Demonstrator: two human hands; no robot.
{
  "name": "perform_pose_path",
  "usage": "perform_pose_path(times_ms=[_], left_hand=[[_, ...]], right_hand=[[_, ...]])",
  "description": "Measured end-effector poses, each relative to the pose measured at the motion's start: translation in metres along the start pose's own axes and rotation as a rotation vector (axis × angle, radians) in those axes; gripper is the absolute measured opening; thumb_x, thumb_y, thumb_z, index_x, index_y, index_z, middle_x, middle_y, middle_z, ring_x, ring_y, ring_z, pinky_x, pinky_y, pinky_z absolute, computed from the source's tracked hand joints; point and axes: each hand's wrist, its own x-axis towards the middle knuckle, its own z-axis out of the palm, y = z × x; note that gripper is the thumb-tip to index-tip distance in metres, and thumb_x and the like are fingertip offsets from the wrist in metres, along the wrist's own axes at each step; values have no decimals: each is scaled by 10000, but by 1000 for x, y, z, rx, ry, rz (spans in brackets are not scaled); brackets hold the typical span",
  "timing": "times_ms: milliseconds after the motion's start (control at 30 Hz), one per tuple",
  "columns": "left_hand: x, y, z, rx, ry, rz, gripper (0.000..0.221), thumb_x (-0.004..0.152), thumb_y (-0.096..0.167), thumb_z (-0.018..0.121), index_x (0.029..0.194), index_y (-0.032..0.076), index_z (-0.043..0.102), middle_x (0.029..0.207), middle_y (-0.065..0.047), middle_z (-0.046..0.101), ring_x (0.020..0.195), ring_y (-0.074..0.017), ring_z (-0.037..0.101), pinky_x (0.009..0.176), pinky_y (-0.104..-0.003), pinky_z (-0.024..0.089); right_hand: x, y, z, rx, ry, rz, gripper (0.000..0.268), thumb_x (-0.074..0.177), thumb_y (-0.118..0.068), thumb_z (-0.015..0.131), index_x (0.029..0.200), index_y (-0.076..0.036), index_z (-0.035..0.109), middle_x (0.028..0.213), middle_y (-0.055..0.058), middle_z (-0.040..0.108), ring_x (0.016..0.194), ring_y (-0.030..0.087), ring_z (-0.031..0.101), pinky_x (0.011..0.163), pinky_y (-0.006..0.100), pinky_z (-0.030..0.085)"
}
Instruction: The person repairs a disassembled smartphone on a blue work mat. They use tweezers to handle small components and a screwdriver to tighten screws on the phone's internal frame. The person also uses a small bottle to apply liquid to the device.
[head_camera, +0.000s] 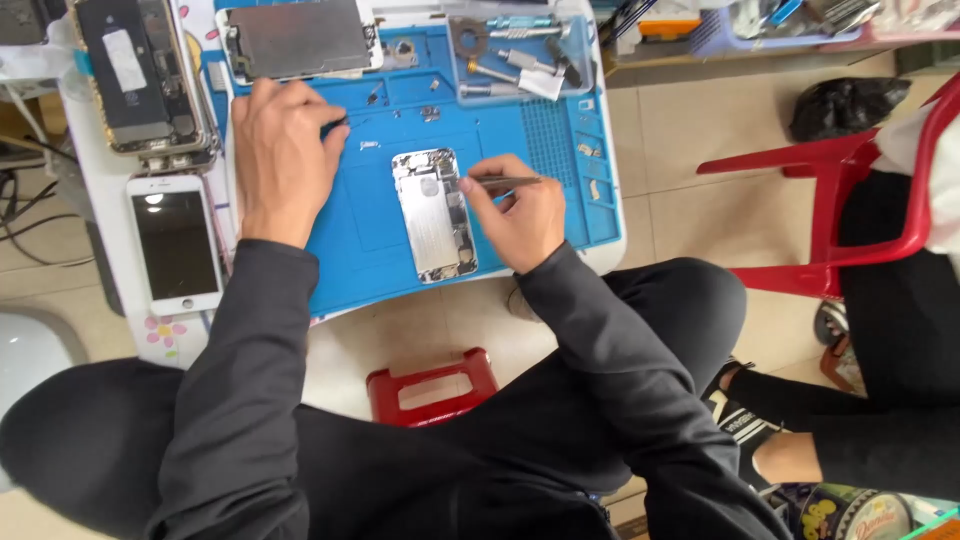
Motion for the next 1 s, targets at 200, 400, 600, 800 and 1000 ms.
perform_pose_path(times_ms=[200,400,600,800,1000], left_hand=[[-1,-3,8,39,18,-19,133,963,275,929,1067,201,891,1010,6,710,990,-274,589,822,-427,447],[2,0,1,-7,19,0,97,937,222,911,1019,182,878,954,-1,679,955,-277,566,845,-449,448],[3,0,-3,-27,-27,-12,165,900,255,892,1026,156,849,1001,-28,686,1028,-288,559,855,-436,438],[-13,7,0,-175,111,-258,358,869,228,924,1160,88,770,1096,-55,670,1037,-294,583,891,-446,497],[-28,22,-13,-287,191,-229,208,947,107,823,1136,51,756,1126,-74,658,1037,-314,589,836,-443,524]], right_hand=[[2,0,8,5,-12,22,120,998,-288,707,1036,-180,742,894,-61,788,715,98,729,578,243,549],[9,-3,6,10,-2,-13,131,1004,-272,720,1051,-152,745,931,-32,788,746,119,730,602,262,555],[30,16,25,291,68,55,131,1036,-175,710,1003,-48,706,807,80,742,711,151,724,620,286,562],[49,-3,54,446,-41,58,105,1030,-150,739,1079,-58,754,988,73,760,847,152,719,653,238,551],[57,-5,85,335,-43,-42,107,1057,-148,679,1162,-136,695,1096,22,723,819,121,629,593,260,456]])
